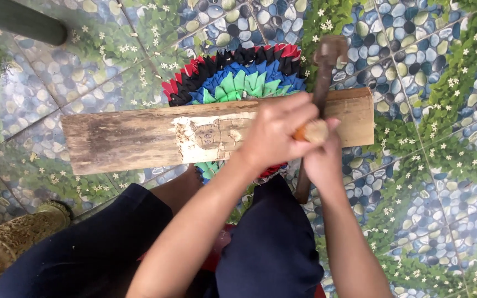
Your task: Carving a design into a wooden board using a hammer and a small chisel.
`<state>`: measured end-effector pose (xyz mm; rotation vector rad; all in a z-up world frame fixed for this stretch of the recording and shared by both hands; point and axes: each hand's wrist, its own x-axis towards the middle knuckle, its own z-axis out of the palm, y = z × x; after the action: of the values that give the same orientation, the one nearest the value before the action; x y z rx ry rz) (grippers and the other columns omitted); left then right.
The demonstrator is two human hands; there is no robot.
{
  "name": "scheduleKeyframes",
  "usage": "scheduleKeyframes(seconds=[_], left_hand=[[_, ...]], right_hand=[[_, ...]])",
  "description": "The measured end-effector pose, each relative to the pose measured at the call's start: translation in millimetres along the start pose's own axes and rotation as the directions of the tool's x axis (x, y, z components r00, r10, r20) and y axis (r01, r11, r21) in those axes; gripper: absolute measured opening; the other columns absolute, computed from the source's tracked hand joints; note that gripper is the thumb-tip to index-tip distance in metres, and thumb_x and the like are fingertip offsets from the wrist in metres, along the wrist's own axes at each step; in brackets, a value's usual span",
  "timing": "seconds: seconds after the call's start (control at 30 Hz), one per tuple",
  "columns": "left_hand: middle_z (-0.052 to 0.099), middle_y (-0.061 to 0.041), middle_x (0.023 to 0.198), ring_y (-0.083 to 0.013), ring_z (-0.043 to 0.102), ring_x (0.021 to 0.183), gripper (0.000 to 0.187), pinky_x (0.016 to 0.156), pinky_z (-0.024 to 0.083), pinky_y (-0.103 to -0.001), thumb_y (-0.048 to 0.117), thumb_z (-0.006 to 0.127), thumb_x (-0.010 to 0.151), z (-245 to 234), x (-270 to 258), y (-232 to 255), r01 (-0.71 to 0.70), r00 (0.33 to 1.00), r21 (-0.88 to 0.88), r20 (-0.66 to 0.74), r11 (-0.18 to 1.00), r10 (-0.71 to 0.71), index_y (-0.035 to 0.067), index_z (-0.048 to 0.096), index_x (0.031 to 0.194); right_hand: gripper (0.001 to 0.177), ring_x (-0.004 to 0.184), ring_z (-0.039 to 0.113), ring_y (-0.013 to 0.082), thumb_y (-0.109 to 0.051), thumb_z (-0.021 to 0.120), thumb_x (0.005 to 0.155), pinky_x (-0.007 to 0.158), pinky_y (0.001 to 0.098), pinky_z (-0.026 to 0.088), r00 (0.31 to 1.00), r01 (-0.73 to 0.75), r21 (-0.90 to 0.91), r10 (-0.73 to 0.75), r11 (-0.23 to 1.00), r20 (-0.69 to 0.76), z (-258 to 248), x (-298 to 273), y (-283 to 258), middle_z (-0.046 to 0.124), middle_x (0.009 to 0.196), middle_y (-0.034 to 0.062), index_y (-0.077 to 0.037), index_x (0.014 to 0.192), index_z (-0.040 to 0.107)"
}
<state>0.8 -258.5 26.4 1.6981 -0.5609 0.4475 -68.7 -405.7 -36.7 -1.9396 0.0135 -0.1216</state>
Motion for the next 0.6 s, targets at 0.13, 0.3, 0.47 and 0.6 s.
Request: scheduleKeyframes(seconds=[0.13,0.3,0.47,0.6], left_hand=[[0.062,-0.003,0.077,-0.0251,0.067,0.065,0.033,0.06,0.057,-0.037,0.022,0.085,0.069,39.7,-41.7,-14.0,0.131,0.981,-0.01,0.149,0.991,-0.128,0.012,0.062,0.091],[0.052,0.005,0.059,-0.0109,0.05,0.046,0.024,0.039,0.042,-0.029,0.023,0.048,0.094,41.9,-32.3,21.6,0.064,0.993,0.08,0.095,0.995,-0.072,0.018,0.047,0.071],[0.052,0.004,0.057,-0.0109,0.052,0.046,0.042,0.042,0.041,-0.029,0.03,0.048,0.106,33.6,-19.0,32.9,0.128,0.991,0.038,-0.033,0.991,-0.127,0.016,0.046,0.067],[0.058,0.005,0.063,-0.0108,0.054,0.052,0.034,0.043,0.041,-0.03,0.019,0.052,0.105,30.1,-18.8,36.6,0.159,0.984,0.069,-0.088,0.985,-0.153,0.016,0.05,0.071]], right_hand=[[0.014,0.085,0.048,0.0038,-0.007,0.045,0.11,0.092,0.0183,0.042,0.991,-0.07,0.582,0.122,0.81,-0.049,-30.2,-25.8,20.2,0.045,0.086,-0.0048,-0.012,0.102,0.055],[0.021,0.041,0.039,0.0021,-0.018,0.046,0.11,0.035,0.0183,0.033,0.904,-0.408,0.188,0.424,0.893,-0.055,-98.6,-39.5,-69.1,0.042,0.059,-0.0095,-0.018,0.089,0.05],[0.04,0.036,0.037,0.0029,-0.049,0.073,0.103,0.029,0.0178,0.03,0.964,-0.265,0.664,0.179,0.699,0.196,-99.7,-72.6,-113.4,0.044,0.06,-0.0079,-0.013,0.098,0.057],[0.049,0.048,0.053,0.0069,-0.048,0.07,0.116,0.041,0.019,0.047,0.973,-0.204,0.834,0.011,0.512,0.23,-99.3,-106.7,-97.0,0.055,0.074,0.0002,-0.003,0.107,0.055]])
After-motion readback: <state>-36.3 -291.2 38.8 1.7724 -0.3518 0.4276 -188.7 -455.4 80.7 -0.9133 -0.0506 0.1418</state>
